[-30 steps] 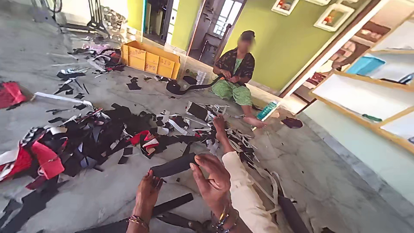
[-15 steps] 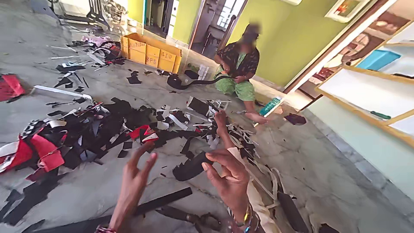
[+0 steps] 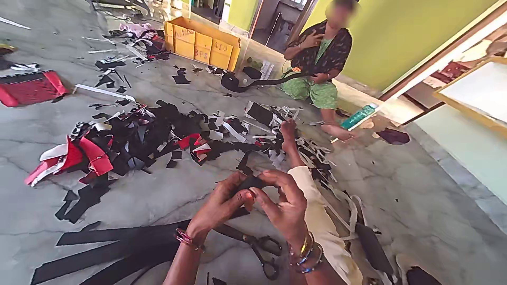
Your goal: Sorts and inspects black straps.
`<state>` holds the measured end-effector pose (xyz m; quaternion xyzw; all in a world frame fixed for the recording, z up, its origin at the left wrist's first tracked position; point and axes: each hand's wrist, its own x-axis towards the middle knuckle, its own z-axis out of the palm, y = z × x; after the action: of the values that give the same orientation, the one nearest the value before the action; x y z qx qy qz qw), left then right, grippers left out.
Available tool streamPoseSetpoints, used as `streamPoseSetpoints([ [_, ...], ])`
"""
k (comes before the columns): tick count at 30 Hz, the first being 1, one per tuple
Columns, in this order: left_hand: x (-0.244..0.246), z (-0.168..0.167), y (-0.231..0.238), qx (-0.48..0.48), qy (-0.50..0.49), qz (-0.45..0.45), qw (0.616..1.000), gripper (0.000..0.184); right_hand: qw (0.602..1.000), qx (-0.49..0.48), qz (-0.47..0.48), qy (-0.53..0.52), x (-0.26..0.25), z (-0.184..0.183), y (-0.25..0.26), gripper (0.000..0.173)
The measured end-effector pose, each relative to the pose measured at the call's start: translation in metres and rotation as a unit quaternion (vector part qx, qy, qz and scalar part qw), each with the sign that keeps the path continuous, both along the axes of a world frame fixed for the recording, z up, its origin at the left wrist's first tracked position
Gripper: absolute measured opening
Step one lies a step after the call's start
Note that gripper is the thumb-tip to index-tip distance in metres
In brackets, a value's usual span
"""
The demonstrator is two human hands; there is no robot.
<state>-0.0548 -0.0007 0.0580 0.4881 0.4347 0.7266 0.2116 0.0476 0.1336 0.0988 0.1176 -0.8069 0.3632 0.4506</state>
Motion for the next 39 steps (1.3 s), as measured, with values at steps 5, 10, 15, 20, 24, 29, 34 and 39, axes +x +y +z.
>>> streamPoseSetpoints([
  [5,-0.001,-0.003,-0.004,0.022,-0.092,-0.096,0.991,0.028,1.0,-0.004,-0.014,0.0,0.001,-0.003,-0.003,0.031],
  [10,-0.011,-0.015,-0.007,0.101,-0.181,-0.225,0.952,0.03,1.0,-0.014,0.002,-0.011,0.006,0.0,0.0,0.046],
  [15,-0.017,-0.025,-0.011,0.113,-0.196,-0.258,0.939,0.032,0.998,0.04,-0.025,-0.047,0.008,-0.003,-0.009,0.053],
  [20,-0.017,-0.025,-0.011,0.11,-0.19,-0.273,0.937,0.031,0.988,0.119,-0.028,-0.099,0.003,-0.001,-0.017,0.05],
  [24,-0.018,-0.026,-0.012,0.112,-0.19,-0.271,0.937,0.032,0.987,0.116,-0.016,-0.11,0.001,0.001,-0.018,0.048],
  [29,-0.019,-0.028,-0.012,0.125,-0.186,-0.279,0.934,0.033,0.984,0.131,-0.009,-0.121,-0.002,-0.001,-0.017,0.052],
  [34,-0.021,-0.032,-0.012,0.135,-0.195,-0.296,0.925,0.035,0.99,0.093,-0.008,-0.106,-0.003,0.001,-0.017,0.057],
  [39,-0.019,-0.036,-0.01,0.168,-0.207,-0.331,0.905,0.036,0.985,0.075,0.076,-0.138,-0.007,-0.001,-0.015,0.052],
])
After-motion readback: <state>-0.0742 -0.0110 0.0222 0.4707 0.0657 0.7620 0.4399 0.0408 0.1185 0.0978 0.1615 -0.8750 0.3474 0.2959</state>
